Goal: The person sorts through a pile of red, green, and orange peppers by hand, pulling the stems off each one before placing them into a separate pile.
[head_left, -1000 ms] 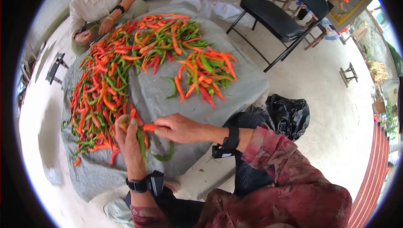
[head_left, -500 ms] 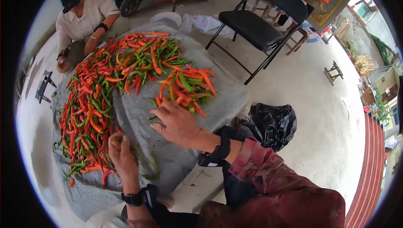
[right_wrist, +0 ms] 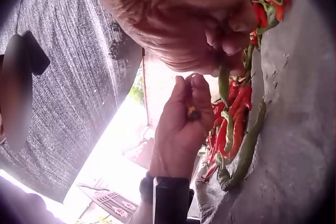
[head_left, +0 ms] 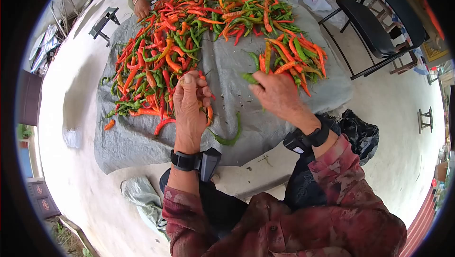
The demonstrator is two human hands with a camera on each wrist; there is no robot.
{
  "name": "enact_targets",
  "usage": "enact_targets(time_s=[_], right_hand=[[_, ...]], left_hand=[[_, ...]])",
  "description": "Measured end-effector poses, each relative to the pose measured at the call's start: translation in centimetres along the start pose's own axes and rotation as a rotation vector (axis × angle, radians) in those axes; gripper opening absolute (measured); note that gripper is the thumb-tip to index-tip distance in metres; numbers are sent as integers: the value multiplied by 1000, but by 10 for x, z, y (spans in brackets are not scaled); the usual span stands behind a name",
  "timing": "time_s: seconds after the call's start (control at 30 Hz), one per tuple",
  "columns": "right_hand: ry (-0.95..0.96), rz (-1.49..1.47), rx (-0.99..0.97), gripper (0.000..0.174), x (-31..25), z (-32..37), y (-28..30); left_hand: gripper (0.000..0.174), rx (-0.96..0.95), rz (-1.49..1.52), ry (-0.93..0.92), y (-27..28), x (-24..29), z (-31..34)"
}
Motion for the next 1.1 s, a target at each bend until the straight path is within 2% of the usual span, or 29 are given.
enact_targets(time_s=[0.03,0.07,0.1,0.13,0.17,0.23,0.3,0.37,0.57,0.63,0.8,0.87,0.9,0.97,1.0,1.07,1.1], right_hand=[[-58,66,65,22,12,-2,12],[-51,68,61,22,21,-5,18],[29,214,295,25,19,-3,43],[110,358,530,27,11,5,62],[113,358,526,27,12,3,58],[213,77,456,28,5,-1,49],[99,-394,101,24,-3,-2,6],[236,-514,10,25,-30,2,-19],[130,-331,-153,28,-47,-1,-34],[167,-307,-167,26,-47,3,-39],[276,-317,-150,23,-42,11,-40],[139,-430,-182,22,-25,2,-30],[138,-431,-184,22,-20,0,-24],[34,-396,-31,26,6,-9,-3],[33,-398,-32,26,15,-13,2],[-71,-403,180,31,44,-17,25],[-73,-407,178,31,51,-19,28]], left_hand=[[38,8,4,-4,3,2,1],[41,-28,148,102,0,-5,3],[44,-65,291,209,-3,-12,6],[43,-103,307,227,-2,-16,6],[43,-99,309,226,1,-20,6],[31,-178,359,203,-4,-19,6],[27,-227,409,179,-14,-19,8],[25,-279,460,165,-25,-19,13],[36,-277,467,107,-25,-16,11],[40,-260,344,10,-19,-10,9],[31,-161,164,-96,-1,17,7],[28,-167,136,-113,12,20,3],[25,-172,108,-131,17,21,2],[23,-127,54,-124,26,22,2],[21,-116,-31,-141,30,23,2],[20,-103,-121,-154,32,25,4],[19,-109,-350,-208,27,30,7]])
Point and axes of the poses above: each hand's wrist, its own z-axis away from the middle knuckle, its own y-axis out of the back of the hand, x = y × z, the point moved 9 cm from there along -z, towards the middle knuckle, and after that the axes turned 2 degrees about -y, right-handed, at the moved point
